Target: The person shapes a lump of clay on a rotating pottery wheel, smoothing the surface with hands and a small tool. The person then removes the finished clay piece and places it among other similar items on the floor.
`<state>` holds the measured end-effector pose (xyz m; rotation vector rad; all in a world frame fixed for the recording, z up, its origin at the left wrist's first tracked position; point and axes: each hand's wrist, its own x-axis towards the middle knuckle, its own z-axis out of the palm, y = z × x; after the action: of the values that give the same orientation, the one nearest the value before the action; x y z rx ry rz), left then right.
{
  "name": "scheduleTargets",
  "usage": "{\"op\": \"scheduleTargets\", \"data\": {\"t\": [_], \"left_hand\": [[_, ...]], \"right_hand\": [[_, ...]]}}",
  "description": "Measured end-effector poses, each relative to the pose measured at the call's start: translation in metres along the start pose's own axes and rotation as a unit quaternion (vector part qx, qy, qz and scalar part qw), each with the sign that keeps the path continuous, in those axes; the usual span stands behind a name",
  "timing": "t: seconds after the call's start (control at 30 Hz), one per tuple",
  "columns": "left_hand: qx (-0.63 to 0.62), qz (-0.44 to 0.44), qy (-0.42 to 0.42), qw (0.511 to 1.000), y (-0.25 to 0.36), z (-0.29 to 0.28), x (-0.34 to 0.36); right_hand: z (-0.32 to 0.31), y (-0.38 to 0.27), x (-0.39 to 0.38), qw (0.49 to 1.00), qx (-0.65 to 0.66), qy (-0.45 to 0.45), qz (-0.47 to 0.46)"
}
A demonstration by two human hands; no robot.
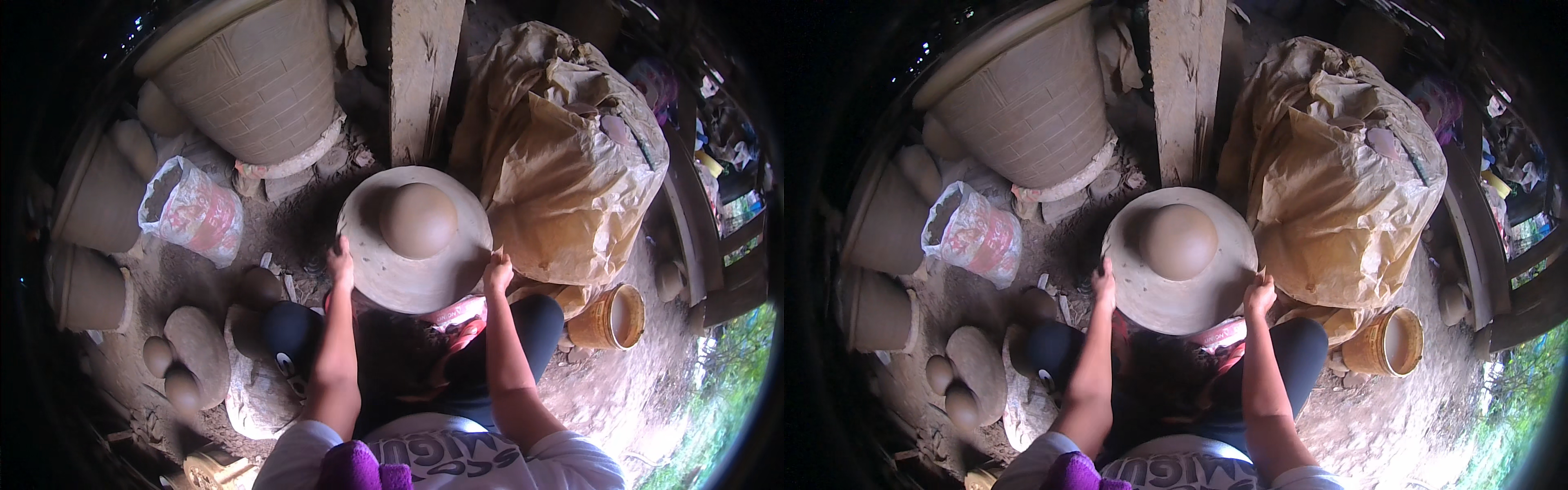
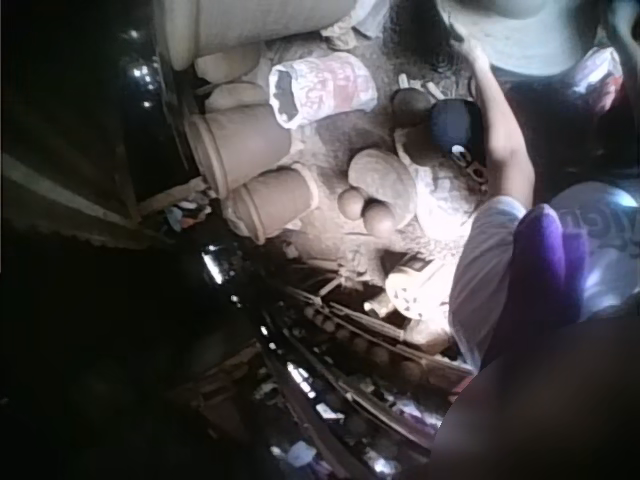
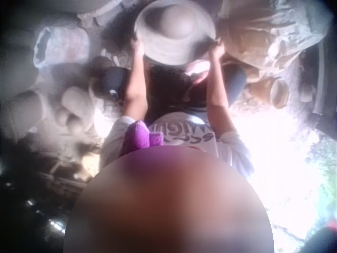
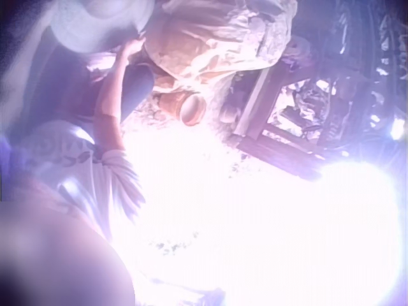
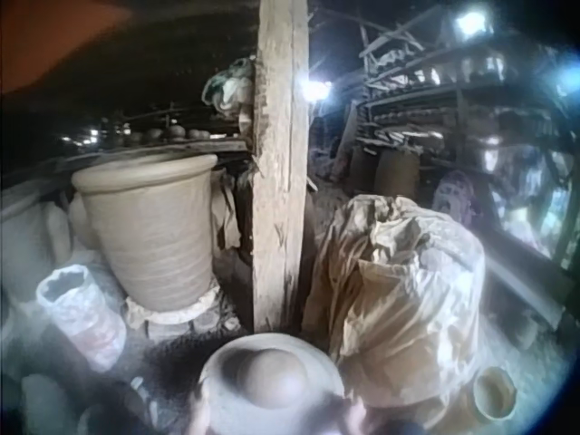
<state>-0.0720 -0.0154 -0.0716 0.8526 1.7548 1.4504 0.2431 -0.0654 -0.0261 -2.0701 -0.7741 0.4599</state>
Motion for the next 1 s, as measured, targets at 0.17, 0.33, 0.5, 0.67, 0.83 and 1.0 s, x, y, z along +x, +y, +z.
{"op": "scheduleTargets", "data": {"t": [0.17,0.33,0.5,0.67,0.83,1.0], "left_hand": [[0.023,-0.056,0.210,0.976,-0.047,0.050,-0.136],[-0.063,-0.279,-0.192,0.939,-0.062,0.093,-0.237],[-0.321,-0.411,-0.130,0.843,-0.054,0.065,-0.184],[-0.029,-0.119,0.150,0.981,-0.017,0.020,-0.062],[0.039,-0.062,0.020,0.997,0.003,0.009,-0.020],[-0.034,0.018,0.027,0.999,-0.009,0.013,-0.034]], "right_hand": [[-0.007,-0.003,-0.005,0.999,-0.033,-0.022,-0.005],[-0.010,-0.004,-0.007,0.999,-0.037,-0.035,-0.018],[-0.013,0.000,-0.003,0.997,-0.059,-0.043,-0.022],[-0.018,0.000,-0.006,0.997,-0.063,-0.035,-0.037],[-0.041,-0.043,0.004,0.929,0.321,-0.183,0.004],[-0.049,-0.098,0.007,0.813,0.432,-0.390,-0.031]]}}
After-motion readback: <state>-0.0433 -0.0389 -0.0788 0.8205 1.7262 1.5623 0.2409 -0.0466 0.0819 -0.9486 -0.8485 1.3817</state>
